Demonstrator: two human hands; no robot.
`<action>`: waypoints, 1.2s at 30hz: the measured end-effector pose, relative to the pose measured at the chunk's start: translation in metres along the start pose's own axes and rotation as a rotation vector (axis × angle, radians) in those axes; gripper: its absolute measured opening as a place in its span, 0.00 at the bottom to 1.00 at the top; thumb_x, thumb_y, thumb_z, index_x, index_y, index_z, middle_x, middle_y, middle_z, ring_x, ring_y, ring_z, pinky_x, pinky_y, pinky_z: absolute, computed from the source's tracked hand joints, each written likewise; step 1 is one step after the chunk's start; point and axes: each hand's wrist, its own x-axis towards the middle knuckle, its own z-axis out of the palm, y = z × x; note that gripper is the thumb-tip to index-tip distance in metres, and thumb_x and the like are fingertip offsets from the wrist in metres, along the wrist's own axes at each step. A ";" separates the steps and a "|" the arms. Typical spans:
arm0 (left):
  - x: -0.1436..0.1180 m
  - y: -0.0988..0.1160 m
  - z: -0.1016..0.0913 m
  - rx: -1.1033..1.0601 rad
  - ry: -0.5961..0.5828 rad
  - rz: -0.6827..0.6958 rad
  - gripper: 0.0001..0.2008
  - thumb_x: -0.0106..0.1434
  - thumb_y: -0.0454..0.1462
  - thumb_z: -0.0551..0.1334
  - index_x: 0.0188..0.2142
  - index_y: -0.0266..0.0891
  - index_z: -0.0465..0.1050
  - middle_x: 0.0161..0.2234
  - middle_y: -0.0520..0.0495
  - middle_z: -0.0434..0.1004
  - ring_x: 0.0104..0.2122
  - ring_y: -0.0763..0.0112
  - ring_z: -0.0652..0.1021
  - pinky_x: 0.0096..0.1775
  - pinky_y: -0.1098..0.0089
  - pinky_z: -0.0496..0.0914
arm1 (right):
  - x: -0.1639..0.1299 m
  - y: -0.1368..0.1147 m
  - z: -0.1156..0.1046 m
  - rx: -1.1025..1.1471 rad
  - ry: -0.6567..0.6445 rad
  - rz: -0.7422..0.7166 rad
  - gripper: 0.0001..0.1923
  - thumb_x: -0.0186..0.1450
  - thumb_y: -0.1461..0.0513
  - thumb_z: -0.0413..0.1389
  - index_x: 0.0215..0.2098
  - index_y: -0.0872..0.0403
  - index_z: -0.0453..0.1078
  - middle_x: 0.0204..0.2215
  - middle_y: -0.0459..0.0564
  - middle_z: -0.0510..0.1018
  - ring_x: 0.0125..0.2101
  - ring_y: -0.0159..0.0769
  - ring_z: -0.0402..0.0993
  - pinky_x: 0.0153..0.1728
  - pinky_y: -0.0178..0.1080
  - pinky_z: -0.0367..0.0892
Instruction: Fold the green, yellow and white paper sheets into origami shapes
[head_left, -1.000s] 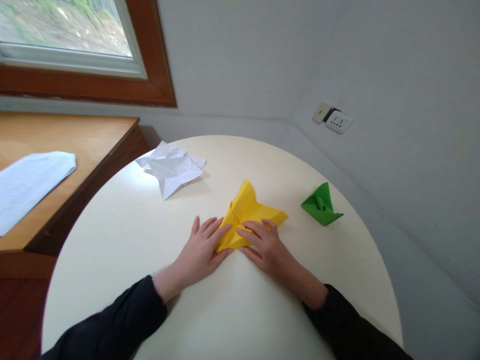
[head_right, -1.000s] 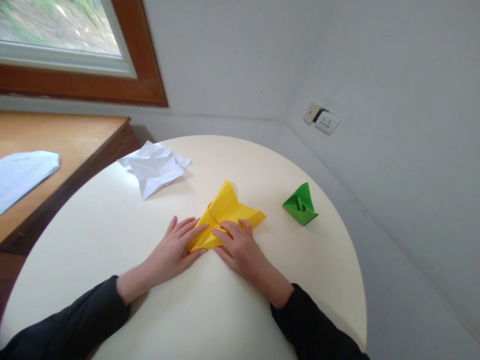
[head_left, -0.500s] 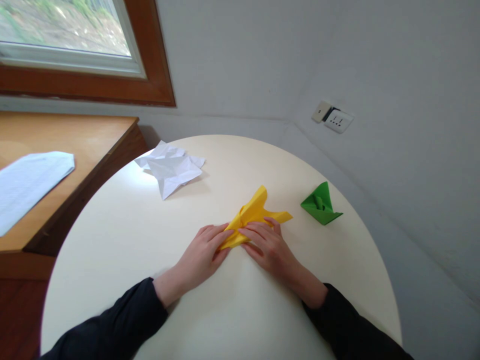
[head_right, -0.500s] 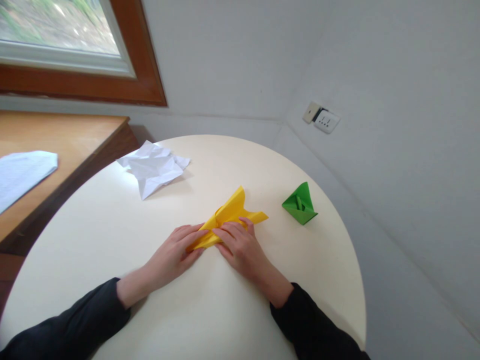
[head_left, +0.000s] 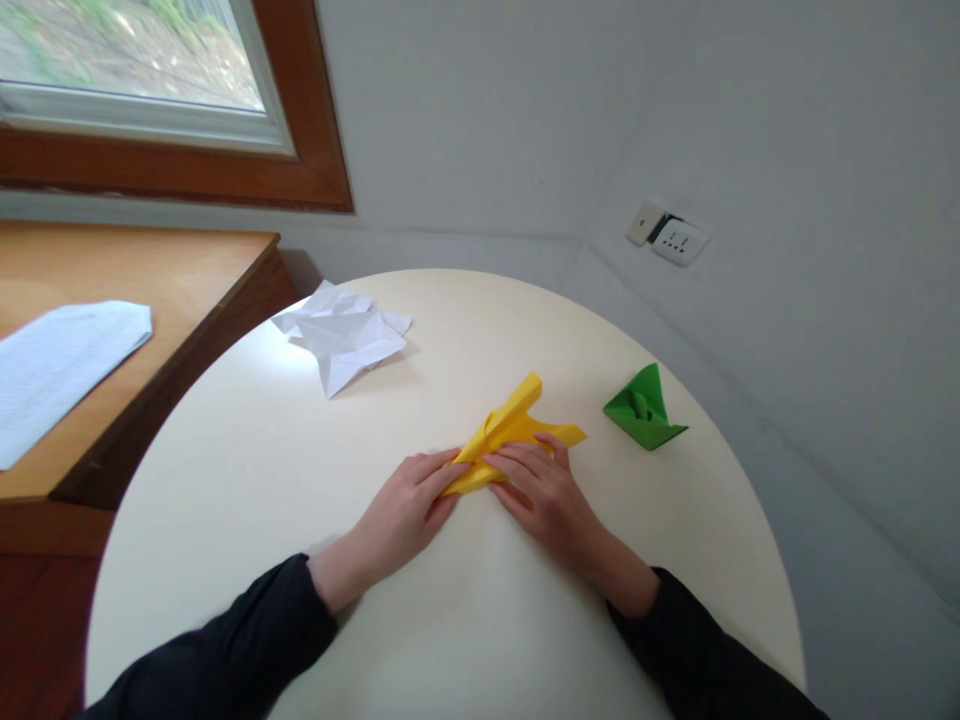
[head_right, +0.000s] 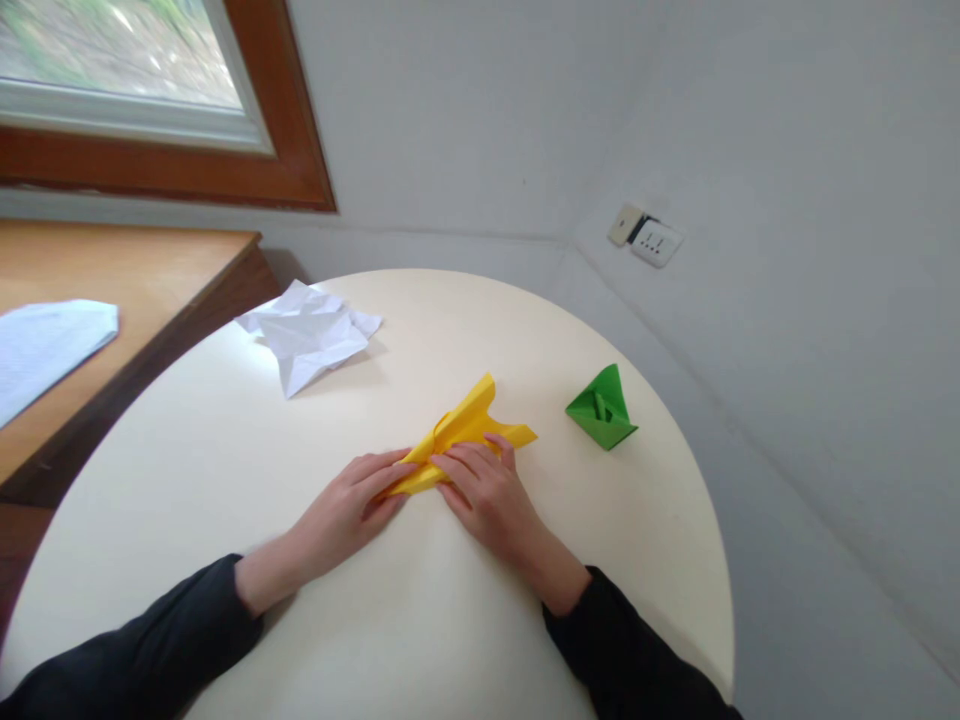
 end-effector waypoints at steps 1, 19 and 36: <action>0.000 0.000 0.000 0.004 0.002 0.005 0.16 0.62 0.32 0.55 0.50 0.39 0.66 0.48 0.41 0.73 0.43 0.64 0.75 0.45 0.62 0.71 | 0.000 0.000 0.000 0.000 0.001 0.001 0.10 0.63 0.65 0.53 0.44 0.54 0.68 0.37 0.51 0.79 0.40 0.38 0.73 0.51 0.46 0.53; -0.004 0.000 -0.001 0.053 -0.005 -0.035 0.16 0.60 0.32 0.58 0.49 0.38 0.66 0.50 0.38 0.69 0.47 0.61 0.72 0.46 0.60 0.71 | -0.001 0.002 -0.003 -0.024 0.016 -0.003 0.10 0.63 0.65 0.52 0.44 0.54 0.66 0.38 0.52 0.78 0.41 0.39 0.73 0.50 0.46 0.54; -0.003 0.002 -0.001 0.021 -0.006 -0.040 0.16 0.60 0.31 0.57 0.48 0.40 0.65 0.51 0.37 0.65 0.47 0.61 0.72 0.44 0.61 0.73 | 0.000 0.002 -0.003 -0.006 0.053 0.010 0.10 0.64 0.66 0.51 0.43 0.54 0.67 0.37 0.51 0.78 0.40 0.38 0.73 0.49 0.46 0.56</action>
